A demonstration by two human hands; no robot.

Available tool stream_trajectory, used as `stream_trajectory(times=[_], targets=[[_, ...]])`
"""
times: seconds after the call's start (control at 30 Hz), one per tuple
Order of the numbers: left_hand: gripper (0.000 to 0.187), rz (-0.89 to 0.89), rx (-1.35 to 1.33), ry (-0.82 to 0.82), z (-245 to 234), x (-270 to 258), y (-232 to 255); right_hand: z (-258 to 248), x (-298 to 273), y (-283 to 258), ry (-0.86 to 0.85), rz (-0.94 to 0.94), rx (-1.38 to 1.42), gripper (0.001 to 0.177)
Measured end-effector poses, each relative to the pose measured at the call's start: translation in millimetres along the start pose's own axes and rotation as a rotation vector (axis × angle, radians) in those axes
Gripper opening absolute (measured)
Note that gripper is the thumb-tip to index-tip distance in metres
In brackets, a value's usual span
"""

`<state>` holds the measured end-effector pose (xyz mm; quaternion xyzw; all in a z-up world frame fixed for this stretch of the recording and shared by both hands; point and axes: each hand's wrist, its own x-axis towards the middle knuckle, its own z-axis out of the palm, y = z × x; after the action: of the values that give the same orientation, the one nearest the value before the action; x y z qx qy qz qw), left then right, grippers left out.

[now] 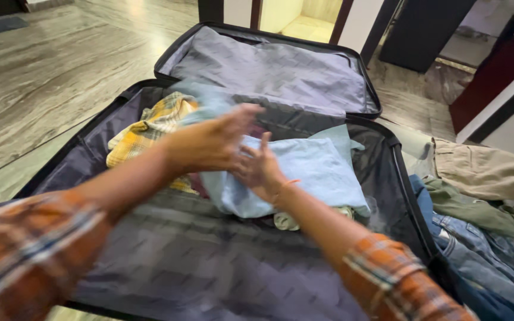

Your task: The person packs various clothes into a suitcase by folding and arranging them, then fastens the buttons on a green shirt.

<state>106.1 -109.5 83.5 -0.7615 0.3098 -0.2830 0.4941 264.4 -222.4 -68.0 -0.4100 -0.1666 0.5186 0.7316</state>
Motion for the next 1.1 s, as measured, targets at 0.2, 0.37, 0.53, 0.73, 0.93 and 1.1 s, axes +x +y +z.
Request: stream_trajectory(times=[0.2,0.37,0.53,0.73,0.93,1.1], targets=[[0.047,-0.518,-0.266,0.545,-17.1,115.3,24.1,-59.3,-99.9,-82.1,0.112,-0.050,0.066,0.078],[0.066,-0.958,-1.035,0.348,5.7,110.1,66.3,-94.7,-152.1,-119.0,0.318,-0.093,0.019,0.074],[0.079,-1.318,-1.064,0.048,58.1,54.6,129.5,-119.6,-152.3,-138.2,0.433,-0.058,-0.003,0.078],[0.094,-1.702,-1.691,-0.143,94.2,37.0,155.4,-148.2,-136.4,-127.1,0.390,-0.509,-0.655,0.052],[0.093,-1.669,-2.030,-0.005,90.1,53.5,158.1,-155.3,-119.6,-120.0,0.893,-0.722,-1.098,0.092],[0.083,-1.607,-2.034,0.154,75.6,56.2,151.2,-108.9,-117.9,-104.3,0.416,-0.975,-0.897,0.072]])
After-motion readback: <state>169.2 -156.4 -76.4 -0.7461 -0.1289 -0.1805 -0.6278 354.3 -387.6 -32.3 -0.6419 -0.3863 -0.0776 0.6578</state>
